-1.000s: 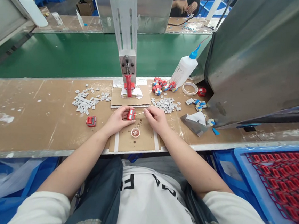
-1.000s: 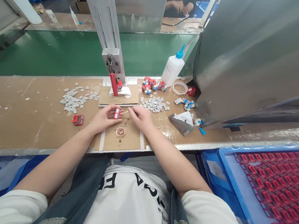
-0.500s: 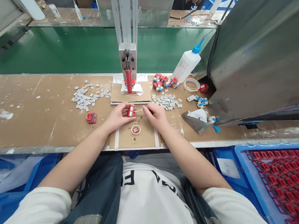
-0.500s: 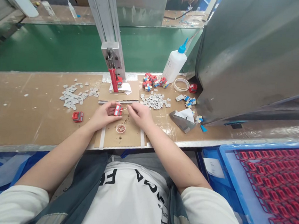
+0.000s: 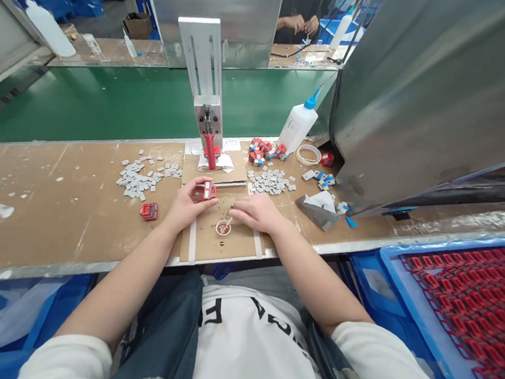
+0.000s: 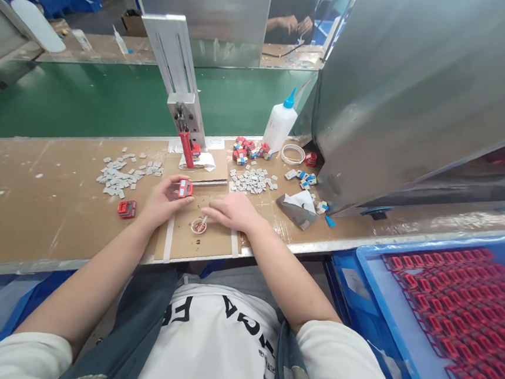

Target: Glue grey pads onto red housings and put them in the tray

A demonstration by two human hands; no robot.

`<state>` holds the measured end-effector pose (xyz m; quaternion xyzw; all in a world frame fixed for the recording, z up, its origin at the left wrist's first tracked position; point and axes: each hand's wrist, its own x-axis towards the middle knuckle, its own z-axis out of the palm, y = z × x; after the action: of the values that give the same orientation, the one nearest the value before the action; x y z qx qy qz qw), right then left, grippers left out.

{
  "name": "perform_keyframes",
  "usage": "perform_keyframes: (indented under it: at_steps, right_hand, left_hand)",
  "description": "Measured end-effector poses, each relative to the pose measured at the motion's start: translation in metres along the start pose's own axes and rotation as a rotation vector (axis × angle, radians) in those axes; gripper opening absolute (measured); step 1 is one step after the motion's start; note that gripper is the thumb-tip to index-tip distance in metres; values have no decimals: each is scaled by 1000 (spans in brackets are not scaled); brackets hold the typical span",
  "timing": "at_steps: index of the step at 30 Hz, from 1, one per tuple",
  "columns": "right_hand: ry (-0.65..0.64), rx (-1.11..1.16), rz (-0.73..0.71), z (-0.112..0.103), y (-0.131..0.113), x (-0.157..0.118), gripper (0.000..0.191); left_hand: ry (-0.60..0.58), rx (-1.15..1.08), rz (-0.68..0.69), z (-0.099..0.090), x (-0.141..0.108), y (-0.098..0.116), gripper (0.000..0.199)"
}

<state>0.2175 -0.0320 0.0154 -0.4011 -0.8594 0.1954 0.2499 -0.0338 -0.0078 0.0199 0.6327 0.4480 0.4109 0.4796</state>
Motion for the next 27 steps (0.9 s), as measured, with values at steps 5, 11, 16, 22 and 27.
perform_keyframes:
  at_steps: [5,11,16,22,27]
  right_hand:
    - [257,-291,564,-38,31,22,36]
    - [44,-420,718,-45,51,67,27]
    - [-3,-425,699,-32,52,73,16]
    - [75,-328,625,-34,53,68,10]
    - [215,-64,391,-30,37,20,11]
  left_hand:
    - [-52,100,35,-1,2,31,56]
    - [-59,-36,33,18,18,32,65]
    - [-41,-169,42,24,24,8,67]
    - [-41,-202,72,18,20,1,64]
    - [-53,-116,67,18,18,2,60]
